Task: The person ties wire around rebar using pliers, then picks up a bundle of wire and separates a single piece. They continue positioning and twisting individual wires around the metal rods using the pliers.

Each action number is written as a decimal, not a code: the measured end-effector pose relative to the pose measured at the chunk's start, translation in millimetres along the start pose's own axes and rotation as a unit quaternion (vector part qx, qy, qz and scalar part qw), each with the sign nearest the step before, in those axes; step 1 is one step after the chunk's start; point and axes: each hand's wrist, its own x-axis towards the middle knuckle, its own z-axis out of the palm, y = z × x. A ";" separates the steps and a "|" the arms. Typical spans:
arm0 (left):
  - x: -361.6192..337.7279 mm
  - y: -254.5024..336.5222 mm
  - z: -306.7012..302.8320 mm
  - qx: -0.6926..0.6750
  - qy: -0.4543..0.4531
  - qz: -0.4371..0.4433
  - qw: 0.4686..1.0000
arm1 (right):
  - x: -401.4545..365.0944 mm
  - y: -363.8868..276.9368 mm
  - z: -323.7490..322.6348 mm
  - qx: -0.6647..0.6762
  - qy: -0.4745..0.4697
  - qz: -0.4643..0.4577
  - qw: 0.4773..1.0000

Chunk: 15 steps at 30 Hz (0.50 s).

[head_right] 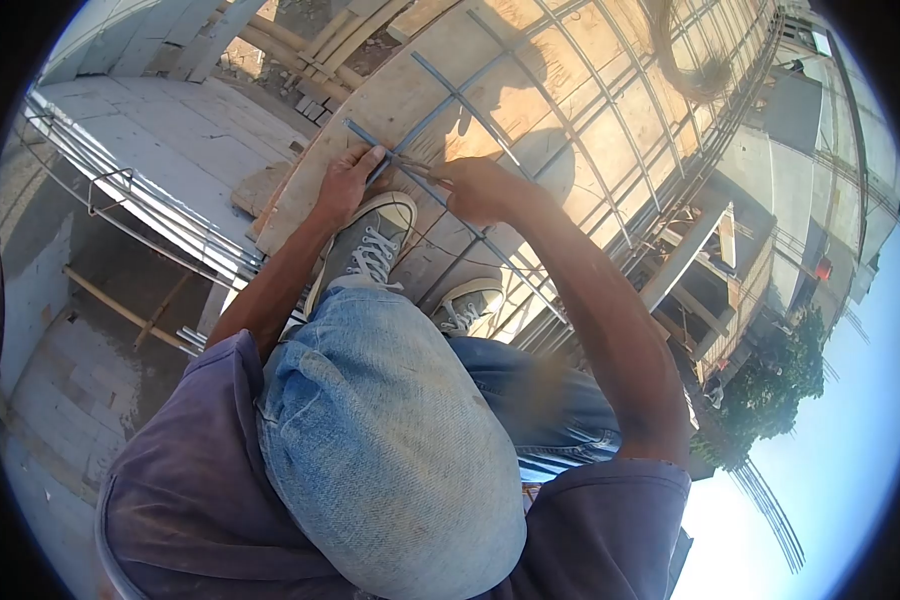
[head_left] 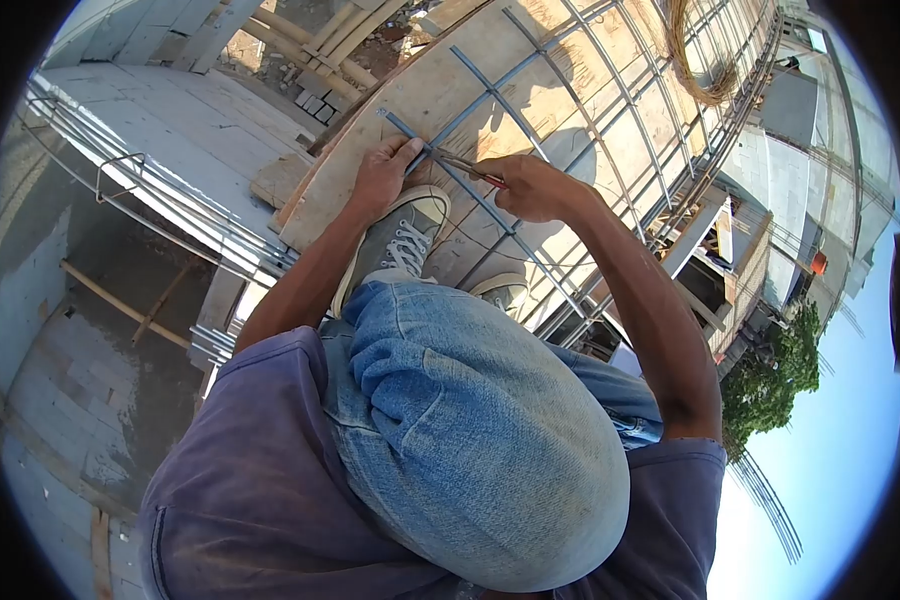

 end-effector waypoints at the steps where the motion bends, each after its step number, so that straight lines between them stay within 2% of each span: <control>1: 0.8 -0.4 -0.6 -0.002 0.001 0.000 1.000 | 1.3 -1.8 -1.8 -0.018 0.012 -0.018 1.000; 6: 2.6 -4.7 -0.8 -0.015 -0.005 -0.005 1.000 | 2.0 -26.3 -17.1 -0.062 0.013 -0.025 0.998; 8: 2.9 -4.4 -1.5 -0.015 -0.006 -0.003 1.000 | 5.1 -46.0 -24.0 -0.137 -0.053 0.031 0.989; 9: 3.6 -5.3 -2.5 -0.014 -0.004 -0.001 1.000 | 8.5 -53.7 -23.8 -0.136 -0.053 0.034 0.989; 11: 5.7 -9.6 -4.9 -0.024 -0.010 0.000 1.000 | 16.4 -68.6 -21.7 -0.244 -0.085 0.065 0.964; 14: 6.3 -10.6 -4.8 -0.025 -0.008 0.007 1.000 | 23.6 -93.2 -27.5 -0.273 -0.114 0.112 0.949; 15: 5.9 -10.9 -4.1 -0.016 0.002 0.012 1.000 | 19.1 -101.9 -27.4 -0.233 -0.063 0.108 0.964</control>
